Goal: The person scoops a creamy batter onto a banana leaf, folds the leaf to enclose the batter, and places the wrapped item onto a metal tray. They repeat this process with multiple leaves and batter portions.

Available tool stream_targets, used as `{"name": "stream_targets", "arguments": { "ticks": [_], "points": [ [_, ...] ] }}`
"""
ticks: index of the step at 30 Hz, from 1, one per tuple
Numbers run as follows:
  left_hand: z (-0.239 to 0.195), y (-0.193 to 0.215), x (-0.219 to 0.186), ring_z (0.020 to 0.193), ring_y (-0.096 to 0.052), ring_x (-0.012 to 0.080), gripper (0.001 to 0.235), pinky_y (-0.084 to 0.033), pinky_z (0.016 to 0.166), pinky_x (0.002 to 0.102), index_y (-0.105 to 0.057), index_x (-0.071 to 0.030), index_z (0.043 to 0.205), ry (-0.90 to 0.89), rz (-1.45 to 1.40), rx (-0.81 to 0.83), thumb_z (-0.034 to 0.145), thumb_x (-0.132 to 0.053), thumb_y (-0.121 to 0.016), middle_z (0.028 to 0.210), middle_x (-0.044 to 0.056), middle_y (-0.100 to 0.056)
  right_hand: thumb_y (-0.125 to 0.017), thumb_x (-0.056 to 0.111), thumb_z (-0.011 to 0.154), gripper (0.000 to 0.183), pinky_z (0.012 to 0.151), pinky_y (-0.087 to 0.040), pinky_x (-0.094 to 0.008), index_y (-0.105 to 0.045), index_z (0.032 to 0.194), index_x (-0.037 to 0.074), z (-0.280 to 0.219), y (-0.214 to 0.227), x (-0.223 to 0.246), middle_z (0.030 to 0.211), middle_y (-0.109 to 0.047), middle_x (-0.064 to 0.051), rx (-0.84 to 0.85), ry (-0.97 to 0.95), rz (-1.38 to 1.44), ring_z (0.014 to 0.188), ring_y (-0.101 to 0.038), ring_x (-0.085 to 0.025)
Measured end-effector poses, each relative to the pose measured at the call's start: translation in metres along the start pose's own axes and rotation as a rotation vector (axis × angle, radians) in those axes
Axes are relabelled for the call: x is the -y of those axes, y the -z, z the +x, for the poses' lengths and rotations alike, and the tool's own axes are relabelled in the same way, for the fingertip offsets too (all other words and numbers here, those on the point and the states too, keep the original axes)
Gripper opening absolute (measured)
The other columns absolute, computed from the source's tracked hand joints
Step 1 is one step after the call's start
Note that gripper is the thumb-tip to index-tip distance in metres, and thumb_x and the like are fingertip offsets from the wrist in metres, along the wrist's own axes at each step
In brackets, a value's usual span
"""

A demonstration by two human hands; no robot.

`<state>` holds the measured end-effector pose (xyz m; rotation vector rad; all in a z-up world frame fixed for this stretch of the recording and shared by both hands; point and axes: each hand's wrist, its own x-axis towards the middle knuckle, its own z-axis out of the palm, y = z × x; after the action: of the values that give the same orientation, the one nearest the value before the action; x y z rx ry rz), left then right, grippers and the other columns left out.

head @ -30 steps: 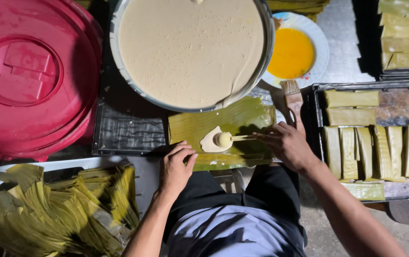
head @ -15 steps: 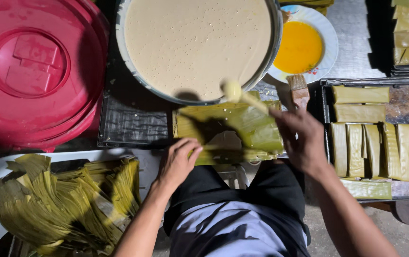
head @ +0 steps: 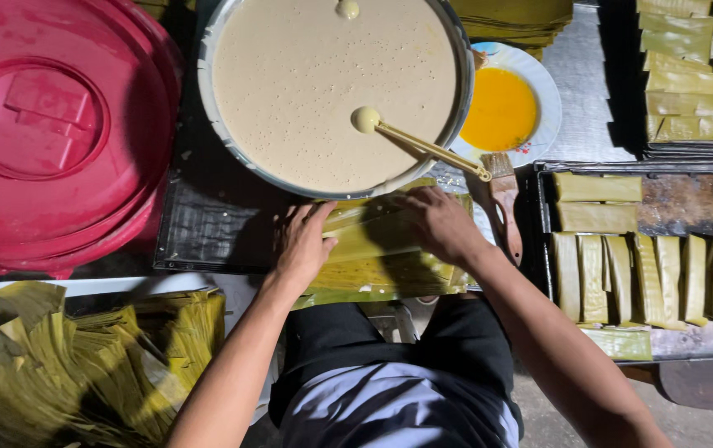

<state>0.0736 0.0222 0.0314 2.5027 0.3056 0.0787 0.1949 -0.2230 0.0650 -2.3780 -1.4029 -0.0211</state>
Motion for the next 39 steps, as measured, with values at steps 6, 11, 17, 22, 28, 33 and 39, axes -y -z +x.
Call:
{"name": "stream_targets", "arguments": {
  "ticks": [6, 11, 17, 22, 28, 33, 39],
  "points": [
    [-0.006, -0.001, 0.004, 0.107, -0.061, 0.0219, 0.022, -0.040, 0.098, 0.048, -0.073, -0.014, 0.098, -0.114, 0.073, 0.067, 0.080, -0.012, -0.085, 0.101, 0.002, -0.067, -0.079, 0.024, 0.080, 0.036, 0.093, -0.045, -0.048, -0.077, 0.115, 0.015, -0.017, -0.034, -0.029, 0.103, -0.065, -0.012, -0.008, -0.207, 0.074, 0.104, -0.057, -0.034],
    [-0.044, 0.002, 0.006, 0.109, -0.060, 0.0233, 0.027, -0.040, 0.098, 0.045, -0.077, -0.016, 0.095, -0.371, 0.049, -0.227, 0.072, -0.003, -0.079, 0.105, 0.002, -0.067, -0.071, 0.023, 0.093, 0.028, 0.106, -0.046, -0.042, -0.076, 0.119, 0.018, -0.068, -0.047, -0.017, 0.128, -0.065, -0.011, -0.057, -0.247, 0.165, 0.120, -0.057, -0.031],
    [-0.059, 0.012, 0.008, 0.110, -0.060, 0.0277, 0.015, -0.039, 0.090, 0.048, -0.073, -0.011, 0.090, -0.368, 0.039, -0.191, 0.081, -0.018, -0.083, 0.115, 0.008, -0.069, -0.048, 0.033, 0.103, 0.065, 0.127, -0.019, -0.047, -0.036, 0.158, 0.000, -0.091, -0.043, 0.013, 0.165, -0.034, -0.020, 0.061, -0.148, 0.100, 0.155, -0.028, -0.034],
    [-0.049, -0.007, 0.031, 0.106, -0.066, 0.0244, 0.031, -0.050, 0.095, 0.043, -0.067, -0.011, 0.114, 0.006, -0.307, -0.099, 0.088, -0.023, -0.079, 0.112, 0.008, -0.071, -0.034, 0.049, 0.105, 0.074, 0.125, -0.011, -0.046, -0.024, 0.159, 0.000, -0.091, -0.042, 0.024, 0.166, -0.027, -0.017, 0.147, -0.169, -0.105, 0.155, -0.022, -0.031],
    [-0.042, -0.096, -0.013, 0.118, -0.064, 0.0270, 0.043, -0.046, 0.112, 0.046, -0.059, -0.010, 0.132, 0.323, -1.791, -0.572, 0.093, -0.014, -0.074, 0.118, 0.013, -0.069, -0.034, 0.050, 0.105, 0.075, 0.125, -0.013, -0.048, -0.026, 0.158, -0.001, -0.092, -0.044, 0.031, 0.164, -0.030, -0.019, 0.119, -0.199, -0.110, 0.154, -0.024, -0.032],
    [-0.043, -0.113, -0.028, 0.137, -0.057, 0.0304, 0.046, -0.039, 0.122, 0.049, -0.054, 0.000, 0.142, 0.277, -1.694, -0.531, 0.101, -0.017, -0.064, 0.143, 0.019, -0.063, -0.039, 0.048, 0.104, 0.070, 0.125, -0.014, -0.049, -0.033, 0.158, 0.004, -0.094, -0.046, 0.028, 0.164, -0.034, -0.016, 0.090, -0.247, -0.052, 0.153, -0.027, -0.031],
    [-0.055, -0.078, -0.020, 0.152, -0.047, 0.0332, 0.053, -0.024, 0.134, 0.054, -0.047, -0.010, 0.155, 0.089, 0.090, -0.335, 0.107, -0.030, -0.053, 0.153, 0.017, -0.056, -0.057, 0.042, 0.102, 0.038, 0.128, -0.023, -0.051, -0.062, 0.138, 0.028, -0.087, -0.062, 0.029, 0.162, -0.045, -0.003, -0.130, -0.495, -0.089, 0.156, -0.037, -0.024]
  ]
}}
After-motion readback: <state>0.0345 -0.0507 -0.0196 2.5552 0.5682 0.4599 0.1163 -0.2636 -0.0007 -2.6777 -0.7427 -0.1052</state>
